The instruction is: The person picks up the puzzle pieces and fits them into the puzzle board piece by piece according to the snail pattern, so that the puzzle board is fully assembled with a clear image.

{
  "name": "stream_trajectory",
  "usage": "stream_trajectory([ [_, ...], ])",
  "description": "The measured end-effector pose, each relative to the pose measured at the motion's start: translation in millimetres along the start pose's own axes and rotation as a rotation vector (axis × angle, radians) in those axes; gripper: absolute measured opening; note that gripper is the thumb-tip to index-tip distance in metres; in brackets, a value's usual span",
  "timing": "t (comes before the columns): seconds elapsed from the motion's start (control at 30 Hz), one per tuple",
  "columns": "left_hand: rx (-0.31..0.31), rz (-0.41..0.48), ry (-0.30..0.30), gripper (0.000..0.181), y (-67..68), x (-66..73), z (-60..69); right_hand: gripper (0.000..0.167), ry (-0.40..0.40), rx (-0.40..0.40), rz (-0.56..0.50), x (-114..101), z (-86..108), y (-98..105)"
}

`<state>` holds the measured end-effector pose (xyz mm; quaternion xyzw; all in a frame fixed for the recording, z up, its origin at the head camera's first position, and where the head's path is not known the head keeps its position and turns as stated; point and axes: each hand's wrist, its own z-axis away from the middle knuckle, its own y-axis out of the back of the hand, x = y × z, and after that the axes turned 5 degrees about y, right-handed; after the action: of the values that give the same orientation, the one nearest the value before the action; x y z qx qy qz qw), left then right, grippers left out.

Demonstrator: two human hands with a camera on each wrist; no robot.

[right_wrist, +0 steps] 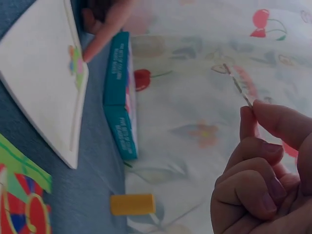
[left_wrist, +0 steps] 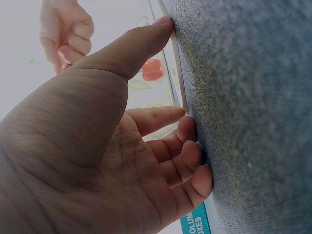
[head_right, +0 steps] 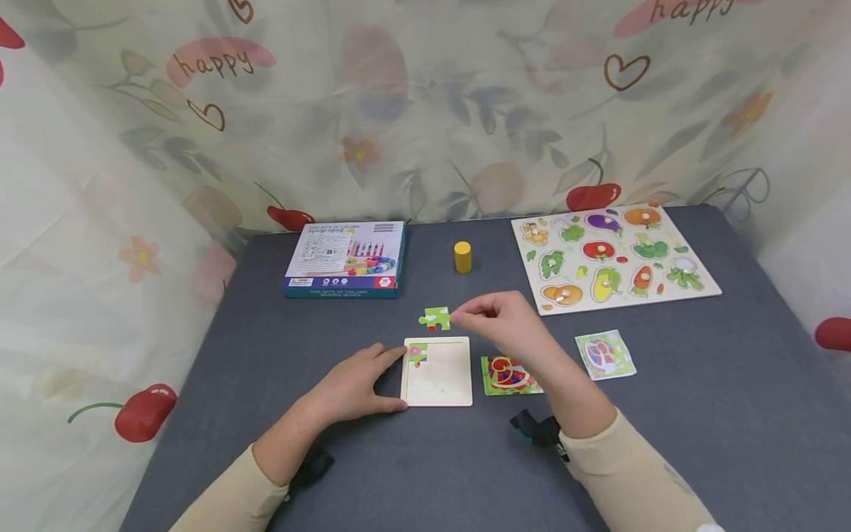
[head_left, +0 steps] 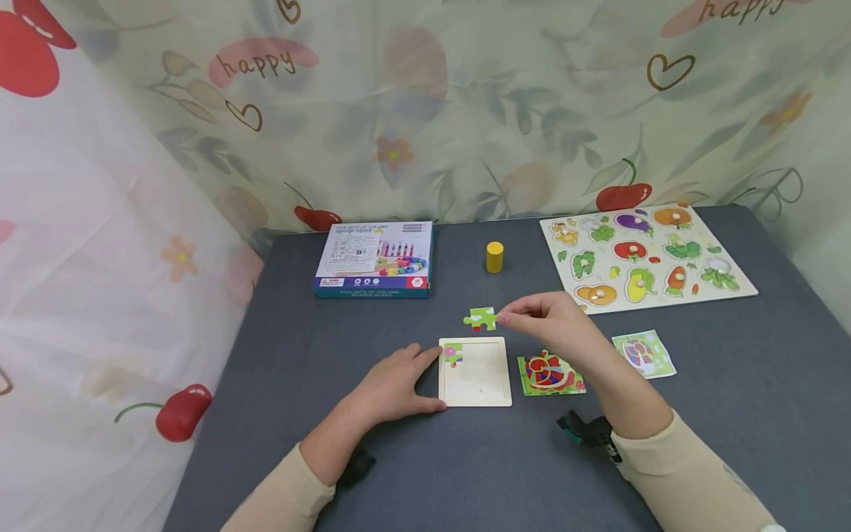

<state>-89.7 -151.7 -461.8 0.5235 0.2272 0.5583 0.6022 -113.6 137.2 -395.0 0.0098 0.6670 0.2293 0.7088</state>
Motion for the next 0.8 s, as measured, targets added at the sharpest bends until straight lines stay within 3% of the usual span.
stream_trajectory([
  [0.17,-0.005,0.005,0.003,0.094,-0.4,-0.9,-0.7,0.032,-0.076,-0.032,-0.037,11,-9.3,-13],
  [0.37,-0.01,0.009,0.0,0.094,-1.0,-2.1,-1.0,0.026,-0.134,-0.04,0.002,25,-18.7,-28],
  [0.8,-0.002,-0.003,-0.016,0.093,-0.6,-1.9,-0.6,0.029,-0.263,-0.007,0.044,43,-25.7,-44],
])
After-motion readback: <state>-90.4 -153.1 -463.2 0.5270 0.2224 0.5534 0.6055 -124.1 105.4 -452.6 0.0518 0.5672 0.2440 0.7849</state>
